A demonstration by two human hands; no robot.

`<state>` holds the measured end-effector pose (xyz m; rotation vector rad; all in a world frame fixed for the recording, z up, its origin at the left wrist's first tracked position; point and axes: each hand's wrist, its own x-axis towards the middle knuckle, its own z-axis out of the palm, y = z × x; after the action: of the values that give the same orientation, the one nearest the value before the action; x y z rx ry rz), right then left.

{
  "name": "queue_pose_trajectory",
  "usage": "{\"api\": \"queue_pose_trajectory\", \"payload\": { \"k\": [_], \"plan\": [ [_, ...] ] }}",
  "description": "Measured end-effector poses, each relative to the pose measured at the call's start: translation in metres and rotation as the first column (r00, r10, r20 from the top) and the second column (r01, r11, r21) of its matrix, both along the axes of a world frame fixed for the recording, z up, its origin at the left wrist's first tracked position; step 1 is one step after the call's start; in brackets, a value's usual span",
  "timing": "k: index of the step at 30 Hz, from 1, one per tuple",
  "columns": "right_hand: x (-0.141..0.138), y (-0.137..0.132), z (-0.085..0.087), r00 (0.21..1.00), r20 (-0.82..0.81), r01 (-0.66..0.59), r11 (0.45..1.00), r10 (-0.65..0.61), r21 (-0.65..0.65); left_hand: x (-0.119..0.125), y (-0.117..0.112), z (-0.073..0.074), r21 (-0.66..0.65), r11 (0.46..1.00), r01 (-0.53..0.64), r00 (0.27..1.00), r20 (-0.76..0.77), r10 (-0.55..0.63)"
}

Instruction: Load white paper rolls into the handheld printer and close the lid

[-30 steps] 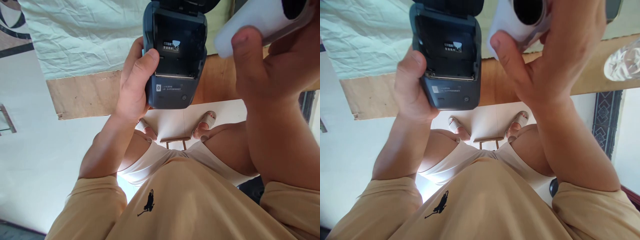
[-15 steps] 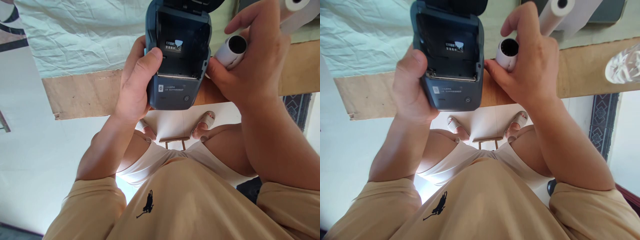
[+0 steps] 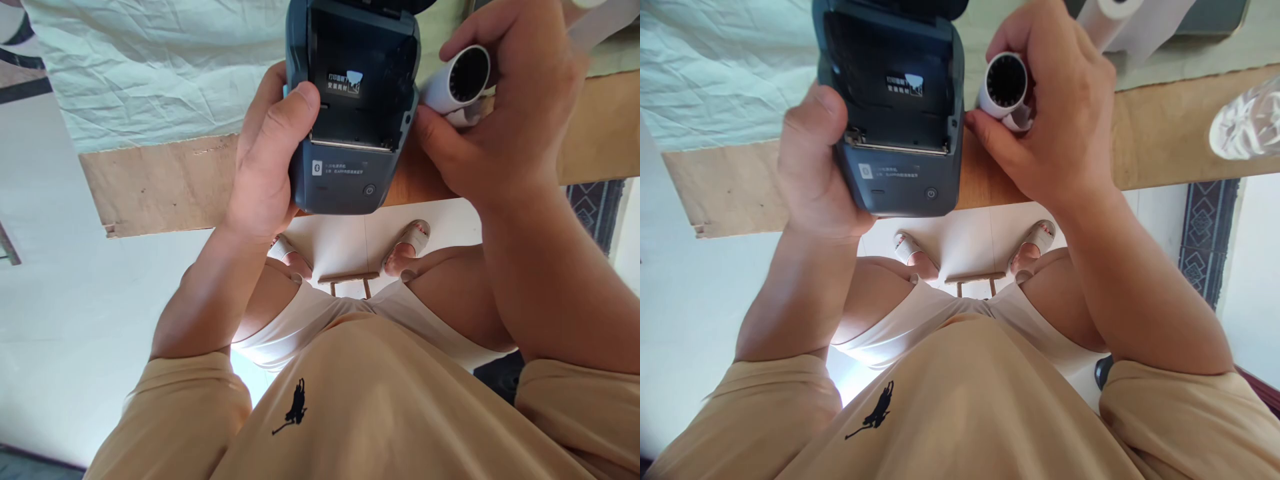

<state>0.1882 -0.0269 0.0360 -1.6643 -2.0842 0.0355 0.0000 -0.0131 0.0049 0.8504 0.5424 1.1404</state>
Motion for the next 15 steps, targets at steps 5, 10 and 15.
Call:
{"api": "queue_pose_trajectory", "payload": {
  "k": [5,10,15],
  "plan": [
    [0.0004,-0.0004,-0.0011,0.998,0.034,-0.048,0.997,0.046,0.055,0.0002,0.0011,-0.0008,0.035,0.999,0.012,1.0,0.027,-0.013],
    [-0.0005,-0.002,0.0009,0.999,0.016,-0.045,0.996,0.044,0.081,-0.0023,0.0043,-0.0044,0.069,0.997,0.047,0.998,0.034,-0.049],
    [-0.0009,-0.0044,0.0008,0.999,0.001,-0.044,0.991,0.045,0.122,-0.0016,0.0037,-0.0058,0.073,0.997,0.013,0.999,-0.035,-0.01]
  ]
}}
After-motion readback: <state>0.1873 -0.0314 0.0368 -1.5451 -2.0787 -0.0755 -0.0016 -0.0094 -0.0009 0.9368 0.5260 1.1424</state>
